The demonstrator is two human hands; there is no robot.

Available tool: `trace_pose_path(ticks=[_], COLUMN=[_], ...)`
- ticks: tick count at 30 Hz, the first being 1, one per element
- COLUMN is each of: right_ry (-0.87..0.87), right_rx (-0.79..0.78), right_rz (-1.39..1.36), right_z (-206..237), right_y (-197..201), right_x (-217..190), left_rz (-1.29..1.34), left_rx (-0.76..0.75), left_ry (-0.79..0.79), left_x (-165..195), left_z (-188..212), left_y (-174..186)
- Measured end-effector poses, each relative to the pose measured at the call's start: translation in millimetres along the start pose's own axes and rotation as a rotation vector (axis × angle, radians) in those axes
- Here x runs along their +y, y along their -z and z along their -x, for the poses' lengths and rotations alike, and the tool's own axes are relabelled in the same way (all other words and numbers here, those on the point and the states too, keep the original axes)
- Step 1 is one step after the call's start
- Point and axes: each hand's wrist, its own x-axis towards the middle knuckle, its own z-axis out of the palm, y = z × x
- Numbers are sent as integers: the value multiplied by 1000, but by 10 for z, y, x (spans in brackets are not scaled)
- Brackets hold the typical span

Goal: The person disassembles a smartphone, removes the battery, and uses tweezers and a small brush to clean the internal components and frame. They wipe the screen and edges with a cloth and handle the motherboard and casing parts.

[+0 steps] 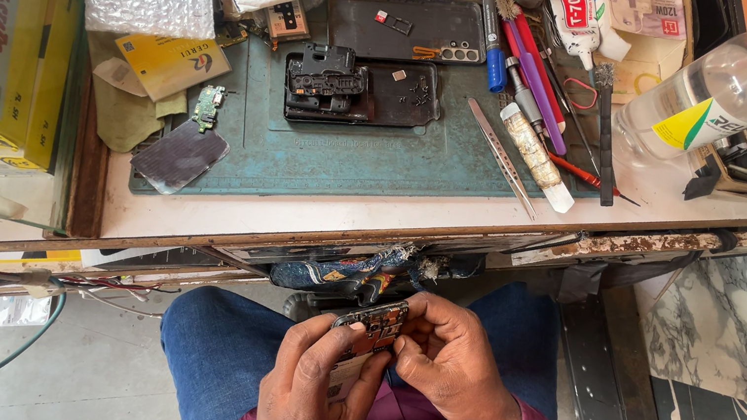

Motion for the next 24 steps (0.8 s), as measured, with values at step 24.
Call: trace_pose_path(ticks=[24], right_ry=[-50], right_rx=[70], right_rz=[48], right_z=[-46], right_y=[-139], right_x=[-47], left_rz=[-45], left_rx=[-32], left_ry=[155], left_x=[-176], left_z=[-3], left_y=[-26])
